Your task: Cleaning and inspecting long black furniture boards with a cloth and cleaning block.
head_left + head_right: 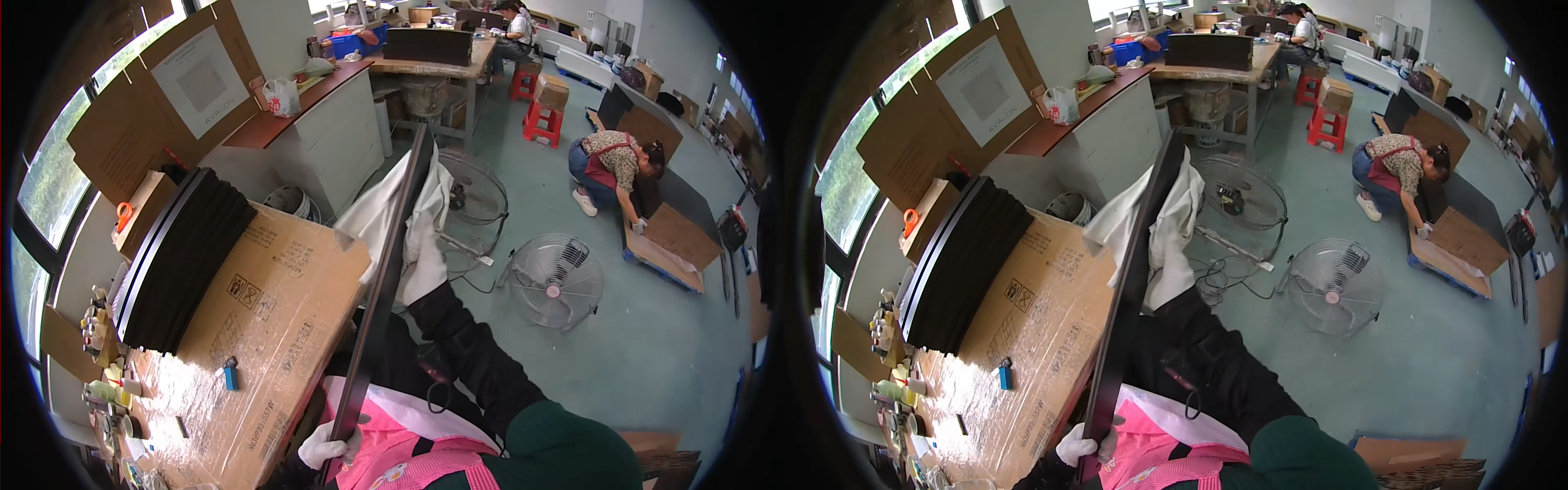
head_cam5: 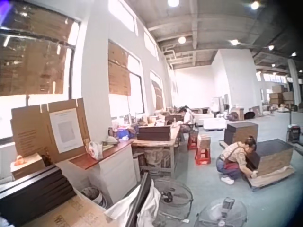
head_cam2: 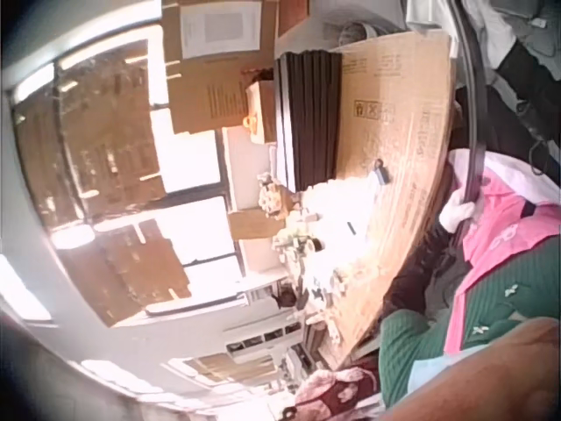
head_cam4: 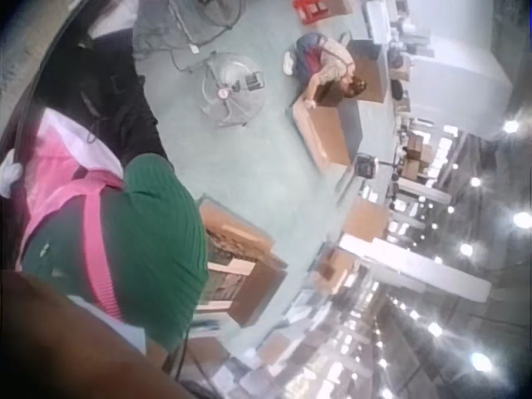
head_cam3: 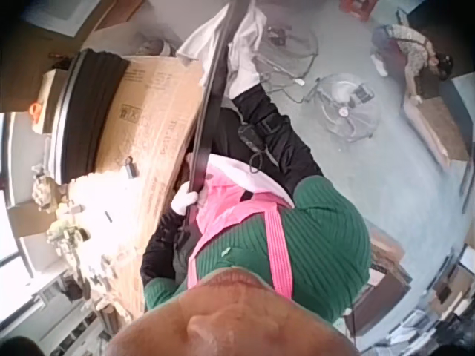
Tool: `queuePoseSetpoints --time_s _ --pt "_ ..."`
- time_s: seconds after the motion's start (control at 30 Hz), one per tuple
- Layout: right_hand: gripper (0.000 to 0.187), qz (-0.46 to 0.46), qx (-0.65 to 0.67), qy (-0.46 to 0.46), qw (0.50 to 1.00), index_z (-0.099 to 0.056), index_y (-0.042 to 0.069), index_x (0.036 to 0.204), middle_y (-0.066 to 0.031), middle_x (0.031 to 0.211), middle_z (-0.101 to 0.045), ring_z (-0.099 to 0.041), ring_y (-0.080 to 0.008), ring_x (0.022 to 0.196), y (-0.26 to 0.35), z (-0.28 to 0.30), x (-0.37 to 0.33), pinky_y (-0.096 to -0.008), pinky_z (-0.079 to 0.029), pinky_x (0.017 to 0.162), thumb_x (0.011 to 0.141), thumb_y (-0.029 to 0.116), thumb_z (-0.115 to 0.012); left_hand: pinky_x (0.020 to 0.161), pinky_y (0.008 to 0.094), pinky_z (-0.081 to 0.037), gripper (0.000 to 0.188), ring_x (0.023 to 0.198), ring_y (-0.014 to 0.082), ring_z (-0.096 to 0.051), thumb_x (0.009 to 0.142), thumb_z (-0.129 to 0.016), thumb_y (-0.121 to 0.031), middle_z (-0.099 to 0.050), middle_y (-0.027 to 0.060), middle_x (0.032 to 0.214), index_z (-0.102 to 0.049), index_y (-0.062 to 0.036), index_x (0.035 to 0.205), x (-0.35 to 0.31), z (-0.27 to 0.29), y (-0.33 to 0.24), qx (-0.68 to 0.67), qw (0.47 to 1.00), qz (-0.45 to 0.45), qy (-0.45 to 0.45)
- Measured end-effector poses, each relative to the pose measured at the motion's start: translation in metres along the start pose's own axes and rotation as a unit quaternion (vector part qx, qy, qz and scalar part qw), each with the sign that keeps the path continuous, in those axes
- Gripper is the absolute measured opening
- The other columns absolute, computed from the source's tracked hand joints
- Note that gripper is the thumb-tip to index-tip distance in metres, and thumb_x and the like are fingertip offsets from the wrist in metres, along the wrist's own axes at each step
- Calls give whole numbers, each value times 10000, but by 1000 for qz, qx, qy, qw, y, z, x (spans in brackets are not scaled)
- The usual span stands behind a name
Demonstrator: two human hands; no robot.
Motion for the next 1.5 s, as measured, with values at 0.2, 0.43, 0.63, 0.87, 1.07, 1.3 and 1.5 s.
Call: queuePoseSetpoints --time_s 0.2,0.43,0.63,0.87,1.07,1.3,1.5 --pt "451 -30 -132 112 984 -599 48 1134 -50 930 -653 -632 -140 806 -49 -36 -54 -295 -522 748 984 473 -611 603 282 -441 966 683 166 -518 731 -826 -478 -516 60 817 -385 25 1429 59 -31 -64 -33 989 -124 80" --pt "437 26 -394 331 857 -605 -35 1204 -128 1046 -705 -657 -226 996 -94 -138 -84 -367 -502 895 945 311 -672 932 380 -493 291 1014 245 -657 827 -716 -166 -708 115 1073 -703 31 1041 81 17 -68 82 957 -279 16" --pt "483 115 -545 438 706 -608 3 1079 -270 885 -680 -675 -439 877 -146 -156 -123 -483 -538 767 859 417 -724 1159 386 -356 560 1362 275 -480 1029 -514 -284 -496 165 1470 -389 16 1485 36 11 -69 160 938 -269 -146" --pt "428 135 -772 403 472 -605 81 895 -172 651 -645 -676 -384 648 -162 -10 -104 -506 -529 594 973 495 -537 819 396 -534 501 935 302 -672 693 -828 -180 -687 124 1021 -666 -16 1137 -44 -58 -85 660 690 -197 -224" --pt "429 145 -805 467 336 -606 96 770 -111 689 -652 -666 -341 574 -124 29 -150 -474 -525 506 914 498 -567 965 400 -491 648 1061 359 -654 748 -813 -245 -690 185 1106 -595 13 1301 0 -11 -73 660 710 117 -213" --pt "232 413 -766 355 343 -616 143 647 -56 602 -608 -664 -265 606 -53 -33 -168 -414 -544 581 761 342 -653 784 396 -581 380 821 257 -702 856 -646 -73 -674 128 909 -568 58 1204 61 -22 20 103 993 56 -4" --pt "196 543 -727 45 417 -593 136 915 -56 915 -531 -586 -264 877 114 7 -170 -411 -490 777 763 197 -700 616 349 -507 536 642 180 -552 755 -721 -205 -559 55 733 -515 20 1197 92 11 -69 124 975 -104 -151"
Point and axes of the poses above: each hand's wrist, its own x-axis towards the middle knuckle, its own z-axis out of the back of the hand, y = z × x, the point moved 9 cm from there along x, towards the middle knuckle
